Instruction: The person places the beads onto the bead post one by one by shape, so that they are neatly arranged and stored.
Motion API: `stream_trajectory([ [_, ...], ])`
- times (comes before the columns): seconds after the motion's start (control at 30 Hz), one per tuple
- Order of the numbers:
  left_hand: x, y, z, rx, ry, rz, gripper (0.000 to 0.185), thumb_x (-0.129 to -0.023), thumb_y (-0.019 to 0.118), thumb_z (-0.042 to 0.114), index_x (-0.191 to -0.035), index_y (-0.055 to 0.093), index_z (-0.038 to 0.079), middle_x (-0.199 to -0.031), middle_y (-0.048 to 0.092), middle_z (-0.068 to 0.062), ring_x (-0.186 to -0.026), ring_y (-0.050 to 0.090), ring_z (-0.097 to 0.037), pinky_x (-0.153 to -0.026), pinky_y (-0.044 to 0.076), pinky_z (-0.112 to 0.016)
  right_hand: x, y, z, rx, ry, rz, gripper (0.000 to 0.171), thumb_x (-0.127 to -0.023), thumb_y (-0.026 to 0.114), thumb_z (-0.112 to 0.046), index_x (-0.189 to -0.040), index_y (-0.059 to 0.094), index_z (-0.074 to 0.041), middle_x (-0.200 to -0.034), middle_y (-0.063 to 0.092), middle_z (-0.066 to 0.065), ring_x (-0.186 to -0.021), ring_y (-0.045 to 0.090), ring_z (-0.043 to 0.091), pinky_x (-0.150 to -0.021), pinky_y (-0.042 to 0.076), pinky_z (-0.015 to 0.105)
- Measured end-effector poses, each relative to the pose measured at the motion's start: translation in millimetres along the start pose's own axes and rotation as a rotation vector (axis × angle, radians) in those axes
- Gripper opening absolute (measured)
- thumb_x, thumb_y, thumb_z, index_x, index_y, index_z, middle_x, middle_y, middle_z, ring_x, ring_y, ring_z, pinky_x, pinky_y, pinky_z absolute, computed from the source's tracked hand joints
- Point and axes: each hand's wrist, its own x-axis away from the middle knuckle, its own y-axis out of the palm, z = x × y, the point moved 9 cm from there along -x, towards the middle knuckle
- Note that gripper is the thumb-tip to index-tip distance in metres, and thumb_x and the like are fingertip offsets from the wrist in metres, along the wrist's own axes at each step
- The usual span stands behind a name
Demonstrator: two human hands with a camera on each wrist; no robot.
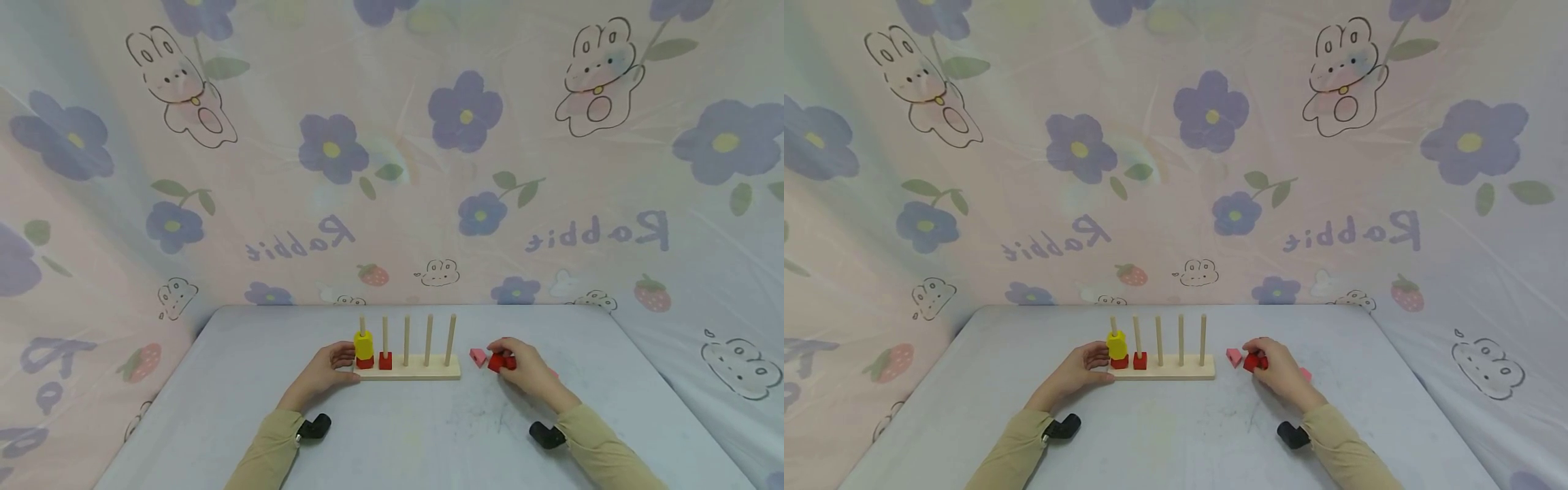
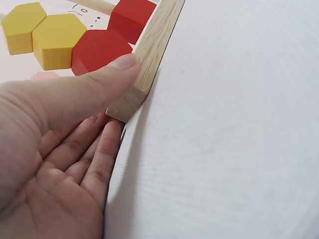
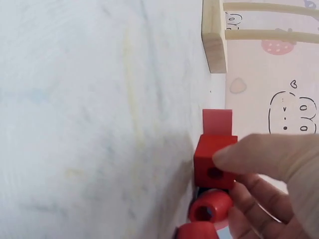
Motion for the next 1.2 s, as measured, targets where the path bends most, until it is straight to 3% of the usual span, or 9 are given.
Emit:
stream_trajectory([
  [0.3, -0.7, 0.8, -0.6, 0.005, 0.008, -0.002, 0.063, -0.075, 0.078, -0.003, -0.130, 0.047, -0.008, -0.124, 0.056, -0.021, -0.111, 0.057, -0.034, -0.098, 0.046, -0.045, -2, -2, -2, 0.068, 0.017, -0.035, 0.036, -0.075, 0.079, -0.001, -0.108, 0.064, 0.000, -0.097, 0.063, 0.006, -0.083, 0.055, 0.019, -0.072, 0.052, 0.032],
  [0.63, 2.2, 0.9, 0.5, 0.000, -0.011, -0.003, 0.063, -0.075, 0.081, 0.006, -0.130, 0.051, -0.001, -0.124, 0.057, -0.014, -0.111, 0.057, -0.028, -0.097, 0.047, -0.036, -3, -3, -3, 0.077, 0.014, -0.070, 0.038, -0.076, 0.075, 0.006, -0.112, 0.063, 0.000, -0.098, 0.065, 0.005, -0.085, 0.060, 0.019, -0.075, 0.055, 0.036],
  [0.93, 4.3, 1.2, 5.0, 0.002, -0.028, 0.012, 0.061, -0.077, 0.078, 0.000, -0.131, 0.050, -0.002, -0.125, 0.056, -0.016, -0.112, 0.056, -0.031, -0.099, 0.044, -0.045, -5, -27, -20, 0.024, -0.073, 0.019, 0.043, -0.075, 0.076, 0.006, -0.114, 0.063, -0.002, -0.105, 0.065, 0.007, -0.087, 0.063, 0.022, -0.073, 0.056, 0.038],
  [1.07, 10.7, 1.3, 20.1, 0.011, -0.027, 0.004, 0.059, -0.077, 0.077, -0.002, -0.130, 0.049, -0.005, -0.124, 0.056, -0.018, -0.113, 0.055, -0.034, -0.100, 0.043, -0.048, -10, -39, -27, -0.052, -0.042, 0.074, 0.045, -0.077, 0.076, 0.003, -0.118, 0.061, -0.006, -0.109, 0.065, 0.008, -0.091, 0.064, 0.022, -0.078, 0.056, 0.043],
  [1.2, 14.4, 1.2, 29.6, 0.006, -0.019, -0.002, 0.058, -0.077, 0.076, -0.002, -0.129, 0.050, -0.005, -0.124, 0.056, -0.019, -0.112, 0.056, -0.034, -0.100, 0.043, -0.048, -16, -47, -39, -0.136, -0.017, 0.117, 0.046, -0.080, 0.075, 0.000, -0.123, 0.058, -0.009, -0.114, 0.063, 0.007, -0.096, 0.064, 0.022, -0.080, 0.056, 0.039],
])
